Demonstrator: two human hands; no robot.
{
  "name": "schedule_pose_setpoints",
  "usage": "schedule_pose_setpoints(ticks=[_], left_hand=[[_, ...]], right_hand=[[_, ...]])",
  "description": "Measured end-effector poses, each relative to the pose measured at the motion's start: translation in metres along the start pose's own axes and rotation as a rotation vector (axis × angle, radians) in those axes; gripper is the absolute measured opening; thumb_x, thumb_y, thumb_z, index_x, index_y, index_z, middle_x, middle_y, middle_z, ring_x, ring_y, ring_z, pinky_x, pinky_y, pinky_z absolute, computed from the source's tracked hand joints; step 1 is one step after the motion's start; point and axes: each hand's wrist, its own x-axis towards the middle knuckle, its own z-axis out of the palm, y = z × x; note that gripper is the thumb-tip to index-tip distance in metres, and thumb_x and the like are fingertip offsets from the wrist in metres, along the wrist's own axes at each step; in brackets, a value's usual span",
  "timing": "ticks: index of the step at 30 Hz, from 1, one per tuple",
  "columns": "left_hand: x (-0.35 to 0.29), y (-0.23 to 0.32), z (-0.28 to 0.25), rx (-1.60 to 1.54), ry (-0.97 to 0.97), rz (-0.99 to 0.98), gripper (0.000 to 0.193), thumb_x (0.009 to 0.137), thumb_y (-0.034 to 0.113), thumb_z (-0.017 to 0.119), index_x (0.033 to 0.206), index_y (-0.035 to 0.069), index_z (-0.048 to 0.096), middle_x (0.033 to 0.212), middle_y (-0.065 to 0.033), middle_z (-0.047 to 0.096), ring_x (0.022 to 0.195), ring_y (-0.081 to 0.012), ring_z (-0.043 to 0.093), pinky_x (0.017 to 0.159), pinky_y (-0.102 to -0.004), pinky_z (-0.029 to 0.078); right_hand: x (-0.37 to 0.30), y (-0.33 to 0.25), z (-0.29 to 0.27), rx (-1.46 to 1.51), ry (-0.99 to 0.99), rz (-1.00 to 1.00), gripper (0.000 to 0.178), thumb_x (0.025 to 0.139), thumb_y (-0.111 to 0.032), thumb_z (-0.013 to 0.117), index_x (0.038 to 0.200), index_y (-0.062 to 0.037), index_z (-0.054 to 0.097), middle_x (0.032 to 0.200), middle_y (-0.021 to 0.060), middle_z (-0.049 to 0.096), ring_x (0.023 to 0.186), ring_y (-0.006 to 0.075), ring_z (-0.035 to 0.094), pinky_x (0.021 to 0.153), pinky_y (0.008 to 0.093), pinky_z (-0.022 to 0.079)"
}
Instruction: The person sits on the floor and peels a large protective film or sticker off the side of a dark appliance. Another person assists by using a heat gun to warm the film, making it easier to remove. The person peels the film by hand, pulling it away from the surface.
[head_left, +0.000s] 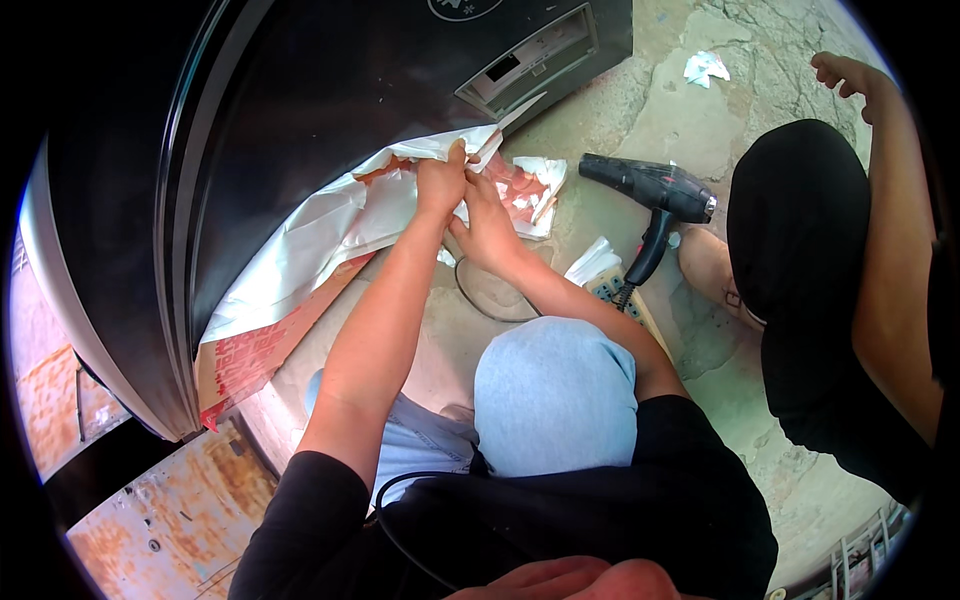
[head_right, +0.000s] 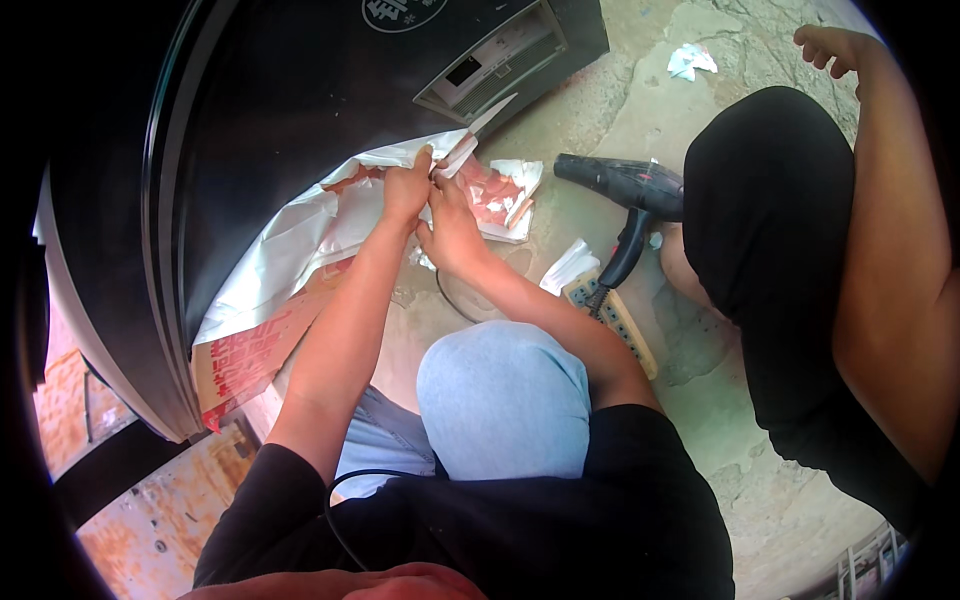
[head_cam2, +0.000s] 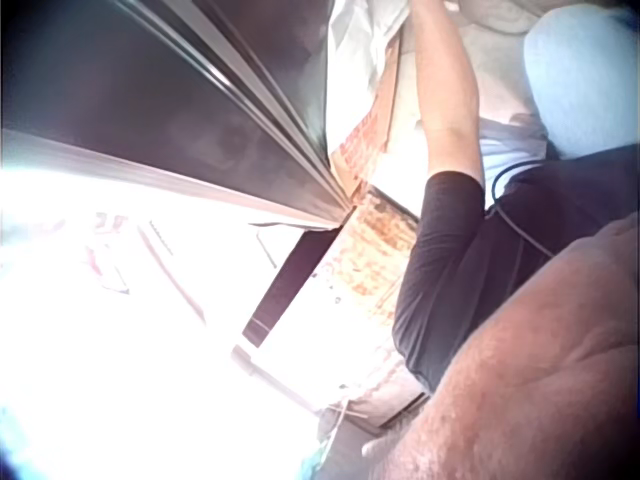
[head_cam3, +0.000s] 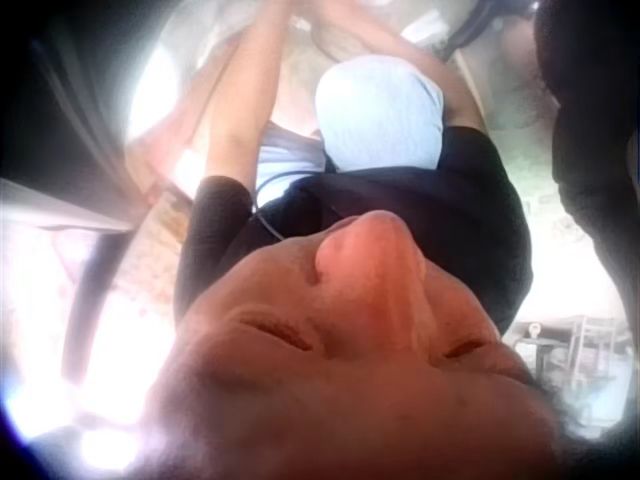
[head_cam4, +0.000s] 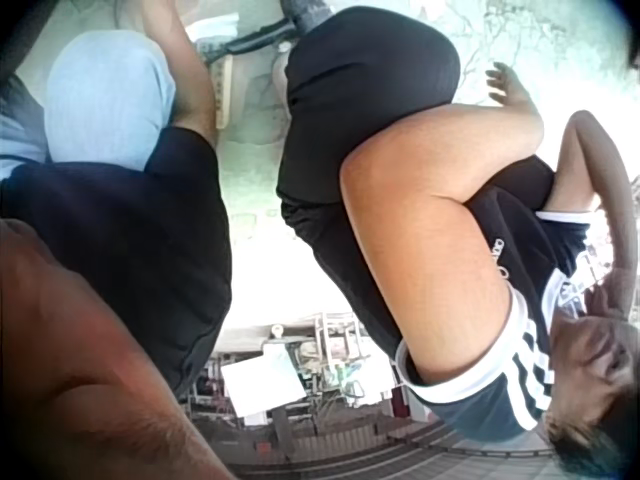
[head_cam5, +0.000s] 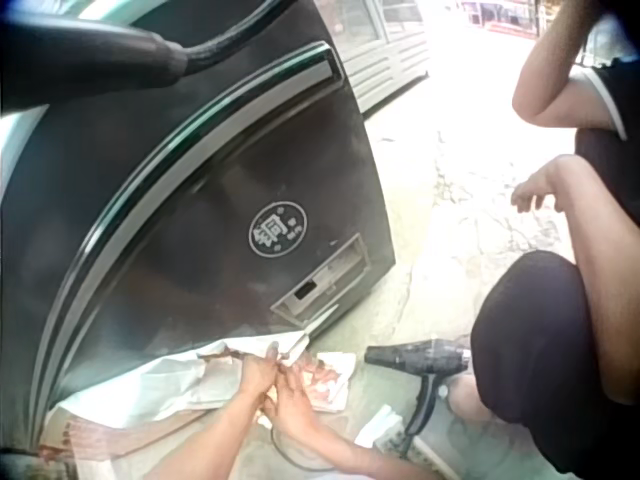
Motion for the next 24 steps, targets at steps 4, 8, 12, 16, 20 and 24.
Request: schedule_pose_setpoints(ticks=[4,8,12,16,20,24], left_hand=[[-0.003,0.01,0.001,-0.093,-0.045,-0.058,0.031,0.101,0.021,0.052,0.108,-0.007,0.064,0.089,-0.013,0.075,0.078,-0.019,0.068,0.072,-0.0344,0.052],[-0.002,0.017,0.002,-0.032,-0.041,-0.072,0.034,0.101,0.023,0.053,0.104,-0.007,0.069,0.093,-0.0102,0.076,0.078,-0.0166,0.065,0.071,-0.0331,0.052],[-0.002,0.017,0.003,-0.031,-0.058,-0.141,0.036,0.101,0.022,0.053,0.106,-0.01,0.068,0.092,-0.0112,0.076,0.075,-0.0155,0.066,0.069,-0.0314,0.053],[0.004,0.004,0.0,-0.051,-0.016,-0.059,0.034,0.101,0.018,0.053,0.11,-0.013,0.064,0.096,-0.0151,0.074,0.079,-0.0184,0.071,0.064,-0.03,0.057],[0.014,-0.007,0.0,-0.03,-0.043,-0.023,0.032,0.101,0.014,0.052,0.112,-0.014,0.062,0.102,-0.0169,0.071,0.087,-0.0218,0.073,0.066,-0.0318,0.06],[0.01,-0.002,0.008,-0.057,-0.046,0.002,0.031,0.101,0.013,0.052,0.112,-0.014,0.062,0.103,-0.0168,0.071,0.089,-0.0223,0.073,0.068,-0.0322,0.061]], right_hand=[[0.001,-0.006,-0.007,0.009,-0.053,0.008,0.068,0.081,-0.006,0.066,0.141,0.0095,0.037,0.148,0.0359,0.034,0.141,0.0479,0.033,0.116,0.0476,0.033],[-0.003,-0.021,-0.016,-0.106,-0.074,0.033,0.068,0.083,-0.01,0.066,0.14,0.0117,0.035,0.147,0.0368,0.035,0.139,0.0478,0.036,0.116,0.048,0.034],[-0.003,-0.045,-0.038,-0.12,-0.263,0.084,0.053,0.085,-0.011,0.064,0.129,0.0123,0.046,0.133,0.0341,0.051,0.123,0.0455,0.052,0.105,0.0482,0.043],[0.015,-0.03,-0.079,-0.002,-0.179,0.065,0.028,0.088,-0.013,0.063,0.104,0.0094,0.061,0.1,0.0223,0.07,0.095,0.0347,0.068,0.085,0.0436,0.053],[0.074,0.044,-0.103,0.888,0.34,0.476,0.02,0.098,-0.013,0.058,0.106,0.0055,0.062,0.098,0.0119,0.067,0.088,0.0204,0.067,0.08,0.0337,0.057],[0.117,0.098,-0.102,1.24,0.514,0.614,0.014,0.095,-0.01,0.063,0.101,0.0026,0.061,0.097,0.0117,0.063,0.091,0.0221,0.064,0.086,0.0378,0.057]])
